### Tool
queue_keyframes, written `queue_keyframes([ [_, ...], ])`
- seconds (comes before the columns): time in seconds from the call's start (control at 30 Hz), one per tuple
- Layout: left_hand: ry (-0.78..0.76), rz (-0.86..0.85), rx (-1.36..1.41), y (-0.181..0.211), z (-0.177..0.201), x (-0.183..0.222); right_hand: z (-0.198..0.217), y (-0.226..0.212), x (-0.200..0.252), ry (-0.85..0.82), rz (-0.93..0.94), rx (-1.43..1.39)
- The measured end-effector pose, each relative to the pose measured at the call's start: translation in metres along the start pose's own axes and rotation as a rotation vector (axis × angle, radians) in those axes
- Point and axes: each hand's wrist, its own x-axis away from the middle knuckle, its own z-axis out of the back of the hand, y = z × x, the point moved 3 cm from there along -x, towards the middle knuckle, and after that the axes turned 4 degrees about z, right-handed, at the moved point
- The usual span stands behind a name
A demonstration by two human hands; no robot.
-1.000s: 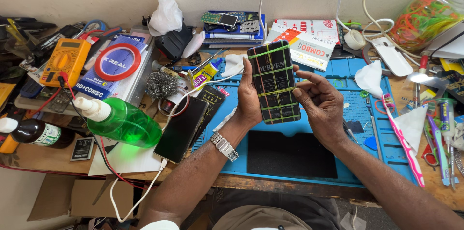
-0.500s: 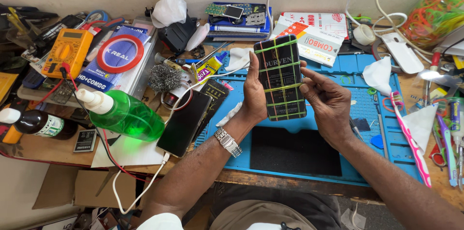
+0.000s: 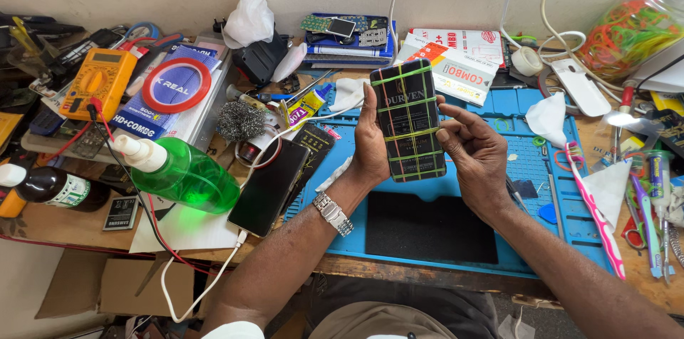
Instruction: The person secures a mobile phone screen to its frame by wrapping multiple colorful rubber bands around the device at a workbench.
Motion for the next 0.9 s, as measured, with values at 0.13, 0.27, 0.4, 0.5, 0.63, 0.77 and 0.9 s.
queue_keyframes([
  [0.13, -0.004, -0.007, -0.009, -0.001, 0.001, 0.002, 0.000, 0.000, 0.003, -0.006, 0.000, -0.001],
  [0.27, -0.012, -0.013, 0.018, -0.003, 0.003, 0.002, 0.000, -0.001, 0.003, 0.008, 0.017, -0.060],
  [0.4, 0.010, 0.001, 0.068, -0.005, 0.005, 0.001, -0.002, 0.000, 0.002, 0.001, 0.009, -0.038],
  [0.5, 0.005, 0.024, 0.111, -0.006, 0.004, 0.004, -0.001, -0.001, 0.009, 0.010, 0.020, -0.039],
  [0.63, 0.003, -0.013, 0.125, 0.004, -0.007, 0.000, 0.000, -0.010, -0.005, 0.033, 0.023, -0.185],
  [0.77, 0.110, -0.058, -0.038, 0.004, -0.005, -0.001, 0.004, -0.008, -0.006, 0.036, -0.073, -0.308],
  [0.9, 0.201, -0.212, -0.230, 0.003, 0.005, -0.007, 0.009, 0.002, -0.009, 0.011, -0.152, -0.282],
])
